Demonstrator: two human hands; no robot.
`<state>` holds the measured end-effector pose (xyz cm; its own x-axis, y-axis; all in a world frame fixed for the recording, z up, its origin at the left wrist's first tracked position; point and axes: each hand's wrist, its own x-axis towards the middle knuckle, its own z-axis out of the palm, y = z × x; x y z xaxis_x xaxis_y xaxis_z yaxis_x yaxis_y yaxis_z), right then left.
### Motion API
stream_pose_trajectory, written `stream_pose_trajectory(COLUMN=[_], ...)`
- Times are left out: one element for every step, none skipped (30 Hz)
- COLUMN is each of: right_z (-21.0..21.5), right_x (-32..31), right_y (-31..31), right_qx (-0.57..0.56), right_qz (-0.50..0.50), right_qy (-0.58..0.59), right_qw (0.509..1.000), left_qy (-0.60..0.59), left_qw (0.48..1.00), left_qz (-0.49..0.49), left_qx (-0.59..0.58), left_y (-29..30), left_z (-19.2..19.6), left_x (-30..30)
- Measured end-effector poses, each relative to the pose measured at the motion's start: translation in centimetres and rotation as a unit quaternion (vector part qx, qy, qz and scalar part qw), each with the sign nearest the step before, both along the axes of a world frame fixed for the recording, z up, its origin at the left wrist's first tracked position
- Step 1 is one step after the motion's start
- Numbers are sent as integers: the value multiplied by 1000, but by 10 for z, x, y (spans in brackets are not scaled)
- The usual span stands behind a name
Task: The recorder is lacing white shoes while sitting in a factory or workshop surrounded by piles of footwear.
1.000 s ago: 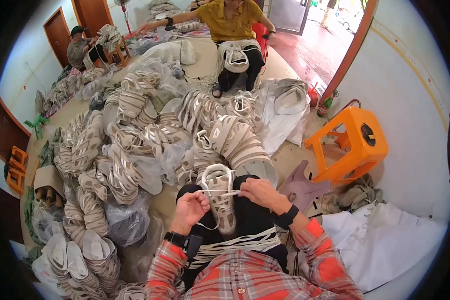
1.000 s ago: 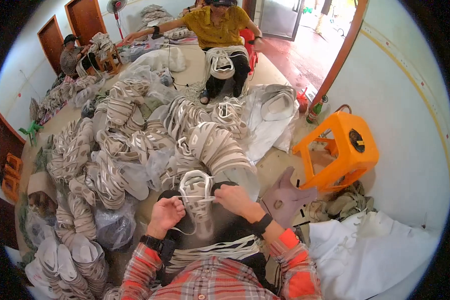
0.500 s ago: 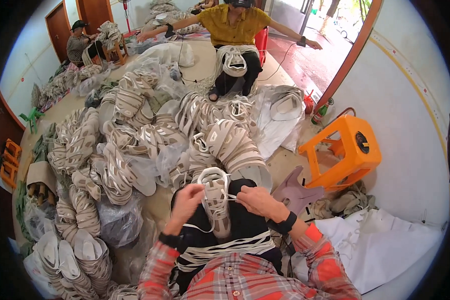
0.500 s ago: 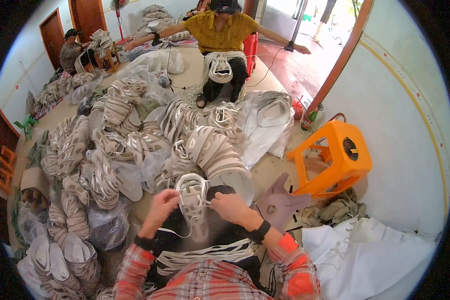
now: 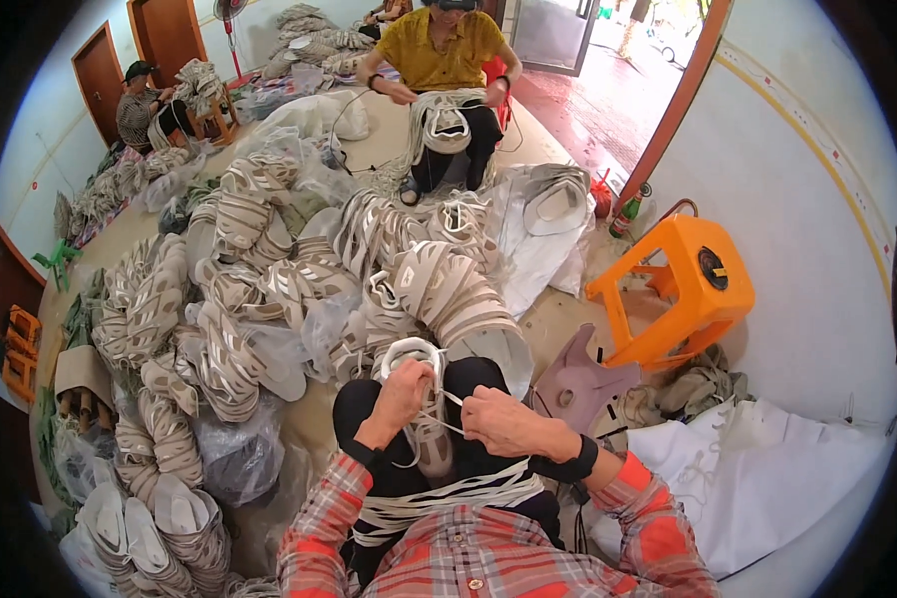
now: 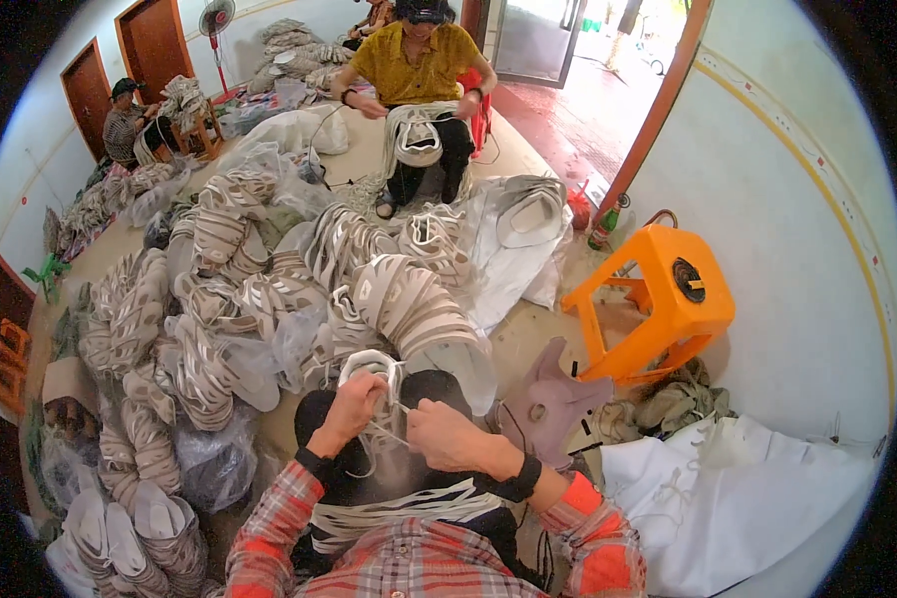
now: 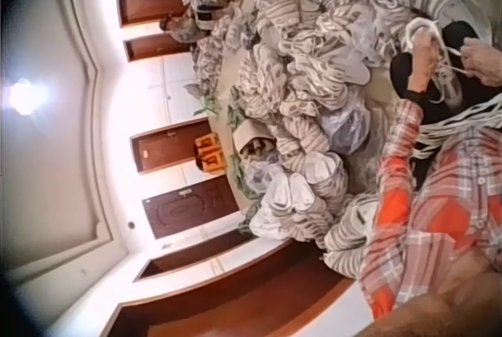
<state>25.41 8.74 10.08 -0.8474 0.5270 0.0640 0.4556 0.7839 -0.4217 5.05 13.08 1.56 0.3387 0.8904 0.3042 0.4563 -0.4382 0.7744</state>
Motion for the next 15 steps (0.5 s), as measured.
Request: stream_pose_trajectory(right_z=[4, 7, 7, 6, 8, 10, 14, 15, 16, 15, 11, 7, 2, -1, -8], right_x=[2, 5, 6, 7, 5, 1, -3, -4, -4, -4, 2, 12, 13, 9, 1], right_y=[-1, -3, -4, -6, -7, -7, -8, -9, -8, -8, -6, -4, 0, 6, 16], right_qx=[-4, -7, -8, -13, -16, -15, -10, -6, -5, -5, -7, -10, -11, -9, -9], right_qz=[-8, -19, -19, -29, -34, -31, -41, -53, -51, -36, -31, -47, -34, -15, -12], right_qy=[-15, -29, -30, -18, -5, -5, -14, -26, -26, -33, -42, -48, -80, -112, -108], right_qw=[1000, 999, 999, 999, 999, 999, 999, 998, 998, 999, 999, 998, 996, 994, 994], left_qy=[25, 24, 133, 240, 241, 273, 305, 305, 246, 185, -28, -151, -241, -328, -410], left_qw=[999, 999, 990, 967, 966, 958, 949, 949, 965, 973, 963, 898, 832, 776, 709], left_qz=[24, 21, 53, 84, 88, 83, 77, 78, 67, 57, 28, 17, -9, 22, 52], left_qx=[26, 26, 0, -27, -26, -13, -1, -2, -65, -128, -268, -414, -499, -538, -572], left_y=[-2, -5, -10, -13, -14, -14, -12, -8, -2, 2, 9, 13, 9, 3, -6], left_z=[1, 8, 18, 24, 20, 10, 1, -7, -11, -14, -3, 22, 43, 41, 35], left_x=[0, 7, 16, 21, 18, 15, 12, 7, -7, -24, -38, -42, -61, -82, -102])
